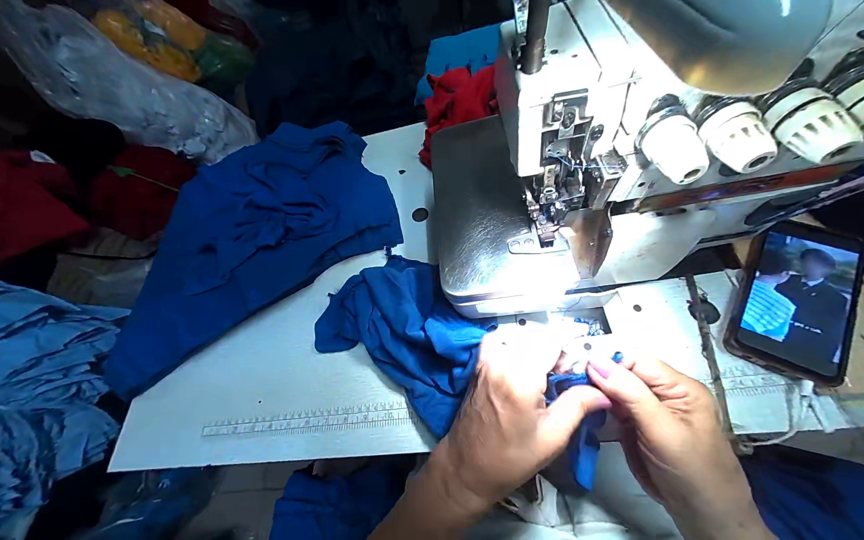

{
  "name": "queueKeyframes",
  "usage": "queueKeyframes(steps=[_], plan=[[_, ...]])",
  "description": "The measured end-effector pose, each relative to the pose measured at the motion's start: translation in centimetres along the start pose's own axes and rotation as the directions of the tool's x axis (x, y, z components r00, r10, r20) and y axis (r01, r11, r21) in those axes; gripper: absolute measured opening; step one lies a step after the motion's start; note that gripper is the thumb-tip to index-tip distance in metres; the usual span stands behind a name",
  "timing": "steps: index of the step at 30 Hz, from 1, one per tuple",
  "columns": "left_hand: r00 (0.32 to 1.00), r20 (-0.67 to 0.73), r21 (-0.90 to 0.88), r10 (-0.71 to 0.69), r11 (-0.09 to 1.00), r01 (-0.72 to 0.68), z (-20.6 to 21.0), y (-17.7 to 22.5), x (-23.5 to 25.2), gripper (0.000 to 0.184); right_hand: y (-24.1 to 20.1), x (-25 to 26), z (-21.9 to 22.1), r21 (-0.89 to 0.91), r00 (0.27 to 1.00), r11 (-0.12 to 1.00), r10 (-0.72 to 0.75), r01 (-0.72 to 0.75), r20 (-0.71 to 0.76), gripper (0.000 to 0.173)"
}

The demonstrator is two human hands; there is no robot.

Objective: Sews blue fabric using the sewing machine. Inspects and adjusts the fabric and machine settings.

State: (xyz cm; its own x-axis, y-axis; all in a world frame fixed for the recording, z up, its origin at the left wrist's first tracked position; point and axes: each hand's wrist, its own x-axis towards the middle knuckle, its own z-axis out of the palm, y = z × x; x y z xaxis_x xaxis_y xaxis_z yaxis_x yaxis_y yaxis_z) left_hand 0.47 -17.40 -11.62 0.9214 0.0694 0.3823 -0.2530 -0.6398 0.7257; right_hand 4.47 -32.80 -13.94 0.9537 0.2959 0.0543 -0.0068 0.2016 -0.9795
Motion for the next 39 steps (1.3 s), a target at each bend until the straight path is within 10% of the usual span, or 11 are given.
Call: queueKeyframes(steps=[3, 8, 12, 16, 19, 21, 25, 33, 36, 39], plan=[[0.985, 0.010, -0.393, -0.171, 0.905, 0.161, 0.7, -0.6, 0.1, 0.028, -0.1, 1.0, -1.5, -0.029, 0.993, 0.999, -0.019, 0.016, -0.115, 0.016], [0.953, 0.182, -0.470, -0.243, 0.830, 0.302, 0.1, -0.9, 0.7, 0.007, -0.8, 1.8, -4.6, -0.204, 0.964, 0.979, -0.043, -0.012, -0.263, 0.020], [0.958, 0.244, -0.407, -0.154, 0.880, 0.245, 0.0, -3.1, 0.5, 0.010, -0.5, -1.1, -5.7, -0.468, 0.998, 0.882, -0.046, 0.056, 0.032, 0.016], [0.977, 0.184, -0.350, -0.105, 0.922, 0.165, 0.8, -4.5, 0.9, 0.016, -2.5, -2.0, -5.6, -0.548, 0.878, 0.826, 0.159, 0.132, 0.452, 0.018], [0.991, 0.122, -0.378, -0.057, 0.921, 0.099, 1.6, -4.3, 1.4, 0.013, -2.7, 0.1, -7.2, -0.655, 0.985, 0.735, -0.136, 0.172, 0.106, 0.020], [0.987, 0.153, -0.418, -0.053, 0.901, 0.113, 2.3, -4.2, 1.8, 0.016, -3.2, 3.1, -9.4, -0.756, 0.923, 0.642, -0.354, 0.125, -0.149, 0.027], [0.973, 0.211, -0.518, -0.095, 0.833, 0.194, 3.8, -5.6, 1.6, 0.025, -6.2, 9.0, -13.9, -0.928, 0.841, 0.343, -0.537, 0.147, -0.065, 0.044], [0.971, 0.218, -0.626, -0.094, 0.751, 0.213, 3.9, -6.0, 1.6, 0.047, -11.7, 15.9, -18.7, -0.886, 0.885, 0.057, -0.105, 0.461, 0.453, 0.012], [0.965, 0.256, -0.637, -0.062, 0.740, 0.216, 3.7, -6.3, 1.5, 0.051, -14.6, 14.9, -19.1, -0.918, 0.917, -0.024, 0.065, 0.397, 0.394, 0.017], [0.961, 0.273, -0.632, -0.040, 0.746, 0.211, 3.7, -6.4, 1.6, 0.054, -17.2, 10.8, -21.2, -0.958, 0.958, 0.072, -0.087, 0.279, 0.272, 0.019]])
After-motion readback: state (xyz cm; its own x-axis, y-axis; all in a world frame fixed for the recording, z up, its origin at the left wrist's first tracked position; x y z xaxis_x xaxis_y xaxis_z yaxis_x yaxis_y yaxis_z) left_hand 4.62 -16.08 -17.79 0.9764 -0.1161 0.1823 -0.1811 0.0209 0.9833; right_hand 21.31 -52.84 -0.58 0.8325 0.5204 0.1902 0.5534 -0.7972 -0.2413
